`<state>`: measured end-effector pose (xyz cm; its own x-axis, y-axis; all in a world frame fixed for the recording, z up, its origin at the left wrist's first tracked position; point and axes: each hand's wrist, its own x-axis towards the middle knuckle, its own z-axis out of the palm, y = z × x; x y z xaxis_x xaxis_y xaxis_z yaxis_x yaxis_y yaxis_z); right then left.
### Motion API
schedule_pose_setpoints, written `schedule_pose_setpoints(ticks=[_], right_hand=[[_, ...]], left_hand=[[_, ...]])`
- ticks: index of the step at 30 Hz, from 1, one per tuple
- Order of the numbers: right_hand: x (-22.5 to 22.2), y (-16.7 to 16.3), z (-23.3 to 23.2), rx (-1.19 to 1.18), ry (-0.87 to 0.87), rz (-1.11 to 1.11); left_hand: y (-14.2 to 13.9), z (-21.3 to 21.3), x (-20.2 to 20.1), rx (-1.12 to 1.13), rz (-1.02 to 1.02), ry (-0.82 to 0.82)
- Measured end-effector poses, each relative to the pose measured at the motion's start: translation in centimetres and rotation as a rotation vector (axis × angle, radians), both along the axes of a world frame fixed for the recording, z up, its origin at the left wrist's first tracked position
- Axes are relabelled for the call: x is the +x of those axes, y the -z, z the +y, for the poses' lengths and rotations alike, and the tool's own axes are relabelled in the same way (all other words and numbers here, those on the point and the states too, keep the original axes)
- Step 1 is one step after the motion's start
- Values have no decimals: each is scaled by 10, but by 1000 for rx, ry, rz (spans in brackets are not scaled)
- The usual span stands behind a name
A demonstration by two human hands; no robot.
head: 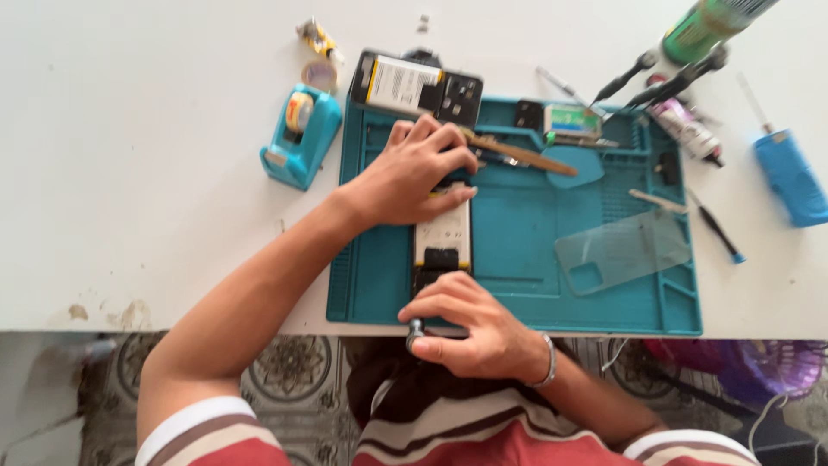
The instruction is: The person repairs a smartphone on a teal repair mat. They unscrew and pry components from the opened phone body with a screwdriver and fingers, reposition the phone, work on its parts, and finally brush the phone's surface with a toothbrush.
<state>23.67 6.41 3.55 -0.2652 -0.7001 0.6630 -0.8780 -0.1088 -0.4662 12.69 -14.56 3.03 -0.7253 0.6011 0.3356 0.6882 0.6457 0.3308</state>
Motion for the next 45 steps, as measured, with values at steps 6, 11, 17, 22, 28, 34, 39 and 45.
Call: schedule_pose_setpoints(ticks=[6,11,17,22,28,34,39,45], right_hand=[[2,6,-2,-43,127,-28],[2,6,-3,-103,74,-59],[2,19,-1,-160,91,-69],[-3,33,-1,-19,249,-86],[-2,14,-1,-137,28,-64],[-7,4,-10,-188,30,-54],[6,14,-30,-103,-6,-119],[16,14,-34,-161,-21,-81]], left_hand=[[-4,1,-1,-3,-33,-15],[-3,1,0,-5,-77,-39],[-4,0,-3,-8,-44,-24],[-6,1,-6,-16,-67,-33],[-14,3,-4,-24,-87,-51],[-25,-7,-11,-42,-99,-58],[-14,-20,6,-47,-86,-35],[-10,-25,13,-53,-79,-44]])
